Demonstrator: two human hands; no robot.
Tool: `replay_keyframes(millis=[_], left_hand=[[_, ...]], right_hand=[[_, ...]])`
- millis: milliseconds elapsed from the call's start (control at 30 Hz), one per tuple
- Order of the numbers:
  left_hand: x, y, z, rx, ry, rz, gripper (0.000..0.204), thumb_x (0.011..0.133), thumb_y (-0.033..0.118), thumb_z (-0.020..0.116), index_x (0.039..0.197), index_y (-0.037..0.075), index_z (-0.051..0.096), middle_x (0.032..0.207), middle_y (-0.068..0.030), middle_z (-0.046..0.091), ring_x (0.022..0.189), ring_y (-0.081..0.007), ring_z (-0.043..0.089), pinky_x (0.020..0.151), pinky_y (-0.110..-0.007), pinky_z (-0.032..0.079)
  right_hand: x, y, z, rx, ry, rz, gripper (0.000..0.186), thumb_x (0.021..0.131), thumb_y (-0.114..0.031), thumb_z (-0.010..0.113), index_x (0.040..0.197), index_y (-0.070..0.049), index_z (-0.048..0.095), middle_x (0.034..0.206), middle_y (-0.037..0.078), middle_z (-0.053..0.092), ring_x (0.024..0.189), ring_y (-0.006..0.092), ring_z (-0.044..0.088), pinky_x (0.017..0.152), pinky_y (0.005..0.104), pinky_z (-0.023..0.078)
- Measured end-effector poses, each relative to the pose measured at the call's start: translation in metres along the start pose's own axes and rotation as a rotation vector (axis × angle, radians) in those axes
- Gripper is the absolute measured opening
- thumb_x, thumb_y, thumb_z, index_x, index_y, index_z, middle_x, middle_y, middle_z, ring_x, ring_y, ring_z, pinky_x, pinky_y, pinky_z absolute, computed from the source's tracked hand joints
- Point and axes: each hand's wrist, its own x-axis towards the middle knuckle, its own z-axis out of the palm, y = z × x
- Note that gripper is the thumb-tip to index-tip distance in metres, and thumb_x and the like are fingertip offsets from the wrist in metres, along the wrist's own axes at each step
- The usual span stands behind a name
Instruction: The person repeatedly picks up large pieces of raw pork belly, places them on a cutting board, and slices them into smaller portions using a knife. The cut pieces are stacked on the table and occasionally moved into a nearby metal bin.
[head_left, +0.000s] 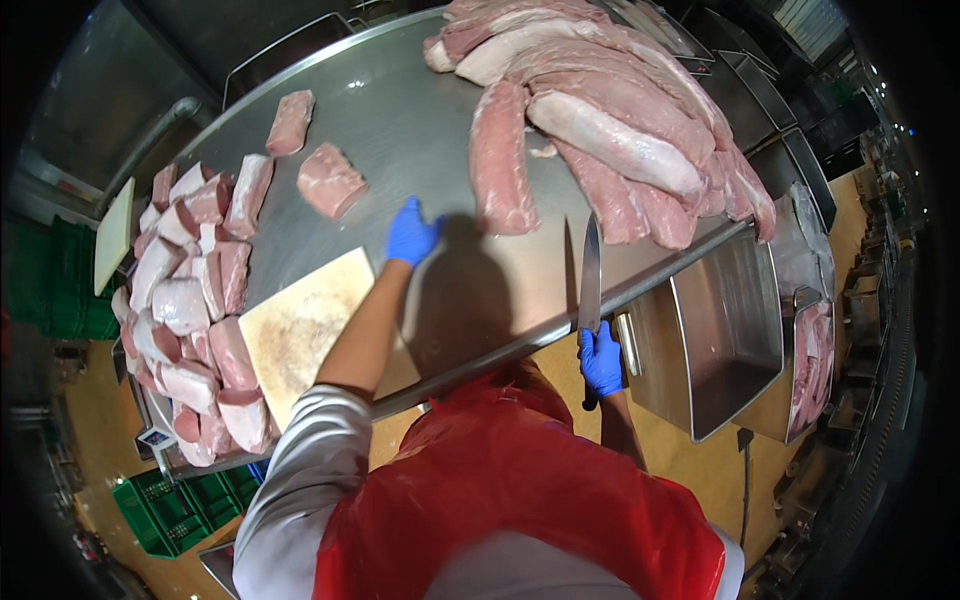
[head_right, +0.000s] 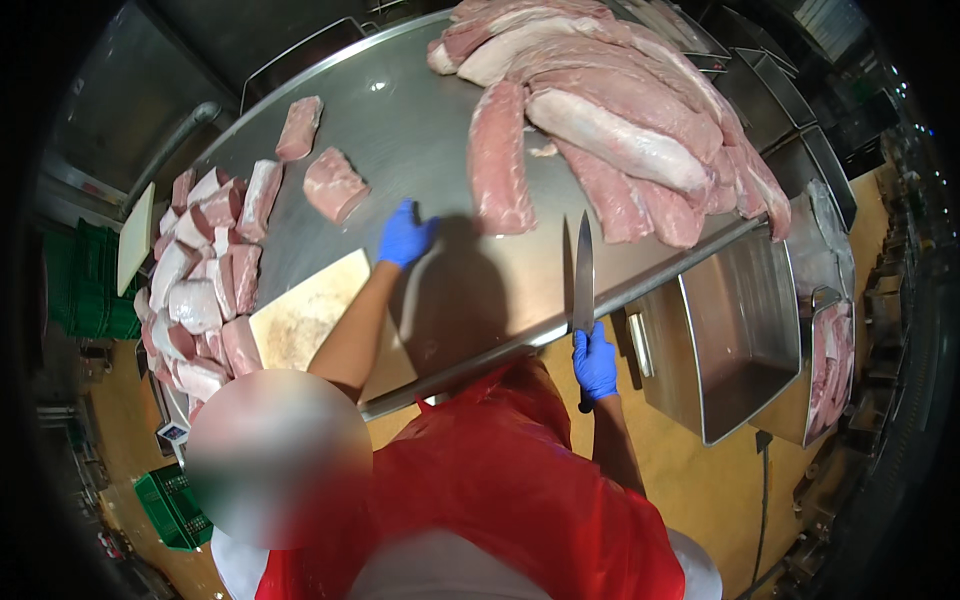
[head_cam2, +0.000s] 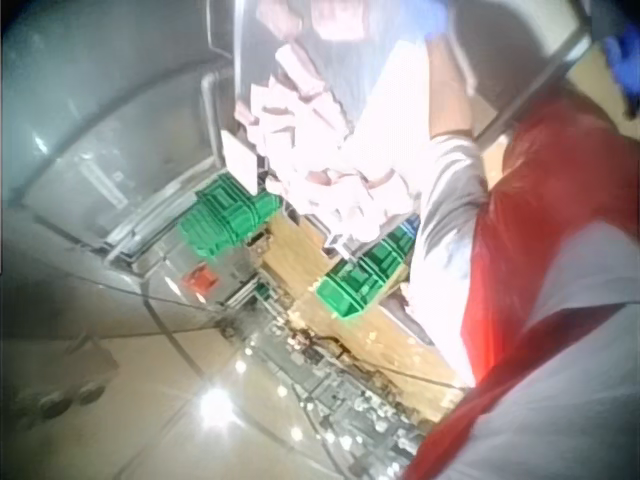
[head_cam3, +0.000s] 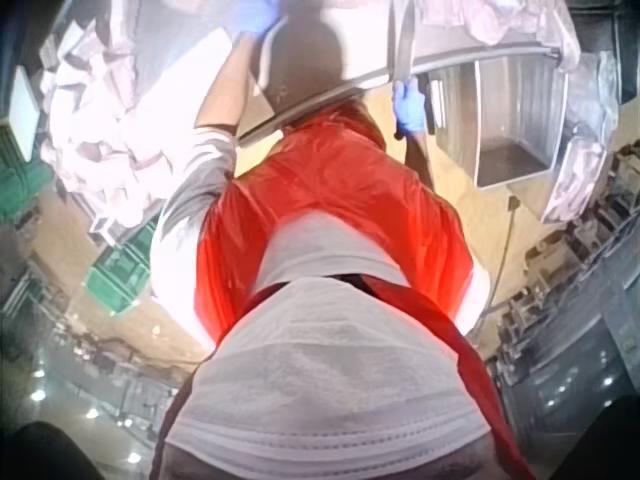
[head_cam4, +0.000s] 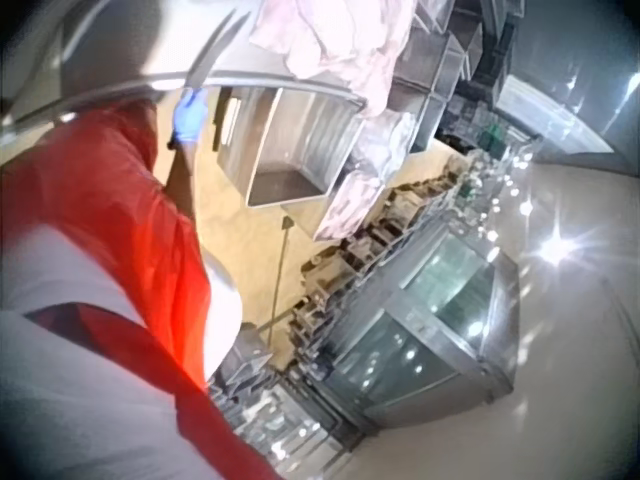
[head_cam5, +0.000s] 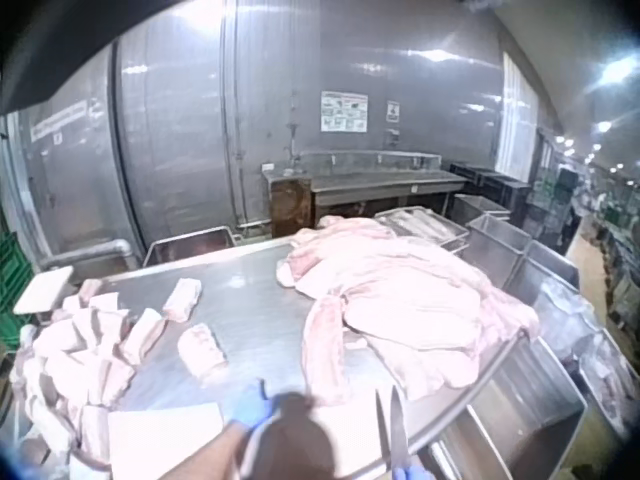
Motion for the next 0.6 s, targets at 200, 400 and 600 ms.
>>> replay_keyframes(millis=[200,400,600], left_hand=[[0.078,0.168,0.113,0.310,-0.095,-0.349,0.127,0.068,0.058,0.084,0.155,-0.005,0.017,0.149,-0.0406,0.033,0.131,-0.0516,0.047,0.099,-0.061,0.046],[0.131,0.146,0.134,0.328,-0.059,-0.448,0.129,0.064,0.054,0.086,0.156,-0.001,0.015,0.151,-0.0355,0.036,0.132,-0.0479,0.048,0.101,-0.057,0.047],[0.119,0.052,0.070,-0.334,-0.204,-0.323,0.100,0.063,0.031,0.084,0.144,-0.002,0.037,0.133,-0.0277,0.058,0.117,-0.0389,0.062,0.101,-0.045,0.051]], right_hand=[[0.040,0.024,-0.069,0.021,0.059,0.072,0.023,0.103,-0.024,0.054,0.108,-0.002,0.051,0.073,0.022,0.065,0.063,0.0413,0.066,0.055,0.0480,0.049],[0.032,0.091,-0.107,0.079,0.073,0.190,0.014,0.104,-0.020,0.054,0.101,-0.006,0.050,0.064,0.001,0.054,0.049,0.0084,0.052,0.041,0.0281,0.042],[0.041,0.070,-0.103,0.229,-0.007,0.231,0.015,0.104,-0.022,0.054,0.102,-0.008,0.050,0.064,0.003,0.054,0.046,0.0100,0.052,0.040,0.0273,0.043]])
